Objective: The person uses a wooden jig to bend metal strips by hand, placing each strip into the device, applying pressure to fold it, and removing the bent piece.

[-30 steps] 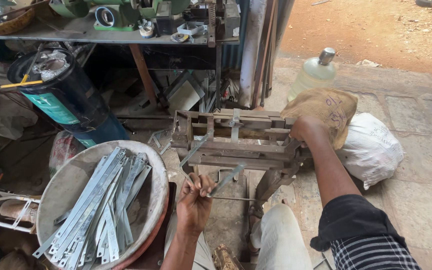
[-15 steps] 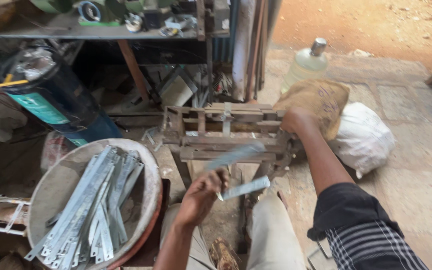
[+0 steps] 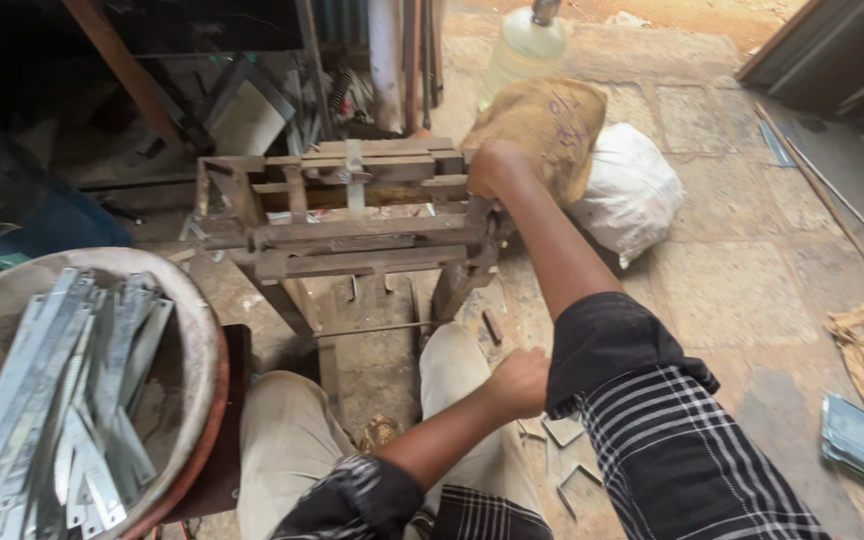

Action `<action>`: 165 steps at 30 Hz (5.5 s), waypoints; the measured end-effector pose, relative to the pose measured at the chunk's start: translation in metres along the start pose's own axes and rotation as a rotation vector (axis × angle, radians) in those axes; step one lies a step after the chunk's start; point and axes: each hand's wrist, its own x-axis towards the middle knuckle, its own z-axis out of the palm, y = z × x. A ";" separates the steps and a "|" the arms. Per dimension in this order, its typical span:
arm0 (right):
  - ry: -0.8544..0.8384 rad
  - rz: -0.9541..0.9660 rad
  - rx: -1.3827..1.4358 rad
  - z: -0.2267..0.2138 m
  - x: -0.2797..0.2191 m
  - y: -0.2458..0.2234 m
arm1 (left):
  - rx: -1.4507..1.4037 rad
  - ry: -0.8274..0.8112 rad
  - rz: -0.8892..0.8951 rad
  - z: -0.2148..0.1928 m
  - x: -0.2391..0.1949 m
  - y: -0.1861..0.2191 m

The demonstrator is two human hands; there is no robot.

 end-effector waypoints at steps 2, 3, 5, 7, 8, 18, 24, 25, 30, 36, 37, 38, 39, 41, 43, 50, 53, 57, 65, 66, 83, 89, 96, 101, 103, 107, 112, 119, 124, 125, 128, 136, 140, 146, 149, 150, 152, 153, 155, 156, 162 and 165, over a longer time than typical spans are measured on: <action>0.048 -0.013 -0.040 -0.005 -0.021 0.000 | -0.088 0.076 0.023 0.020 0.024 0.002; 0.070 -0.004 0.016 -0.007 -0.030 -0.001 | -0.155 0.147 0.029 0.026 0.030 0.001; 0.118 0.014 0.125 -0.009 -0.047 0.000 | -0.290 0.293 0.037 0.030 0.042 -0.004; 0.138 0.014 0.161 -0.013 -0.060 0.000 | -0.145 0.194 -0.064 0.030 0.040 -0.004; 0.146 0.011 0.180 -0.014 -0.066 0.000 | -0.071 0.143 -0.118 0.028 0.033 -0.006; 0.118 0.021 0.194 -0.002 -0.031 0.005 | -0.109 0.302 -0.569 -0.102 -0.182 -0.067; 0.171 -0.231 -0.226 0.019 0.053 0.016 | 0.372 0.681 -0.936 -0.183 -0.321 -0.083; 0.221 -0.219 -0.181 0.022 0.056 0.018 | 0.430 0.743 -0.997 -0.190 -0.339 -0.085; 0.195 -0.032 0.059 0.014 0.033 0.023 | 0.645 0.811 -1.385 -0.203 -0.391 -0.105; 0.045 0.084 0.117 0.009 0.027 0.020 | 0.816 0.810 -1.644 -0.202 -0.414 -0.124; 0.017 0.071 0.069 0.008 0.034 0.020 | 0.844 0.811 -1.645 -0.204 -0.418 -0.126; -0.012 0.059 0.021 0.007 0.040 0.017 | 0.826 0.791 -1.653 -0.206 -0.420 -0.129; -0.041 0.048 -0.026 0.008 0.046 0.017 | 0.808 0.769 -1.658 -0.208 -0.422 -0.130; -0.109 0.013 -0.055 0.007 0.051 0.017 | 0.796 0.755 -1.632 -0.209 -0.422 -0.129; -0.084 0.024 -0.018 0.005 0.043 0.018 | 0.805 0.768 -1.564 -0.207 -0.420 -0.126; 0.040 0.120 0.191 -0.004 -0.017 0.008 | 0.808 0.698 -1.511 -0.201 -0.407 -0.130; 0.013 0.125 0.160 -0.007 -0.019 0.004 | 0.827 0.639 -1.516 -0.203 -0.403 -0.139; -0.067 0.074 0.046 -0.007 -0.010 0.004 | 0.844 0.641 -1.480 -0.208 -0.394 -0.141; 0.016 0.072 0.135 -0.005 -0.024 0.001 | 0.370 1.216 -1.233 -0.225 -0.323 -0.118; 0.005 0.085 0.152 -0.005 -0.026 0.001 | 0.143 1.273 -1.239 -0.223 -0.312 -0.119; 0.080 0.120 0.234 -0.013 -0.054 -0.004 | -1.057 1.041 -1.134 0.037 -0.242 -0.183; 0.076 0.108 0.229 -0.003 -0.024 0.003 | -0.961 0.988 -1.230 0.019 -0.236 -0.178; 0.105 0.115 0.270 -0.006 -0.033 0.002 | -0.731 0.965 -1.189 -0.028 -0.209 -0.165; 0.074 0.140 0.254 -0.011 -0.051 -0.003 | -1.092 0.986 -1.071 -0.077 -0.178 -0.194; 0.037 0.145 0.232 -0.013 -0.051 -0.005 | -1.127 0.996 -1.067 -0.092 -0.167 -0.205; 0.021 0.115 0.189 -0.014 -0.045 -0.003 | -1.165 0.998 -1.096 -0.105 -0.156 -0.214; 0.028 0.122 0.173 -0.011 -0.046 -0.003 | -1.157 1.000 -1.054 -0.108 -0.158 -0.213; 0.068 0.110 0.194 -0.012 -0.052 -0.004 | -1.092 0.996 -1.155 -0.120 -0.151 -0.212; 0.062 0.143 0.209 -0.012 -0.051 -0.005 | -1.096 1.025 -1.122 -0.114 -0.151 -0.213; 0.059 0.138 0.199 -0.013 -0.052 -0.005 | -1.093 1.024 -1.118 -0.114 -0.152 -0.214; 0.078 0.131 0.208 -0.014 -0.057 -0.005 | -1.099 1.032 -1.099 -0.114 -0.152 -0.215; 0.098 0.136 0.243 -0.013 -0.059 -0.004 | -1.092 1.040 -1.106 -0.115 -0.151 -0.212; 0.126 0.101 0.225 -0.010 -0.060 -0.003 | -1.089 1.034 -1.119 -0.121 -0.151 -0.207; 0.527 0.099 0.271 0.051 -0.085 0.002 | -1.120 1.028 -1.154 -0.123 -0.150 -0.203; 0.770 0.060 0.335 0.116 -0.109 -0.003 | -1.209 0.998 -1.107 -0.123 -0.154 -0.210; 0.771 0.099 0.335 0.139 -0.114 -0.009 | -1.252 0.983 -1.082 -0.124 -0.157 -0.214; 0.812 0.133 0.435 0.187 -0.124 -0.021 | -1.151 0.923 -1.142 -0.127 -0.163 -0.219; 0.883 0.100 0.505 0.212 -0.129 -0.030 | -1.101 0.892 -1.172 -0.128 -0.167 -0.220; 1.023 0.034 0.647 0.242 -0.128 -0.046 | -0.818 0.954 -1.241 -0.130 -0.178 -0.215; 1.016 0.048 0.644 0.247 -0.123 -0.045 | -0.673 0.977 -1.268 -0.131 -0.182 -0.210; 0.854 0.089 0.514 0.210 -0.119 -0.018 | -0.417 1.017 -1.079 -0.162 -0.194 -0.184; 0.749 -0.061 0.545 0.146 -0.097 0.008 | -0.381 1.030 -0.897 -0.172 -0.182 -0.180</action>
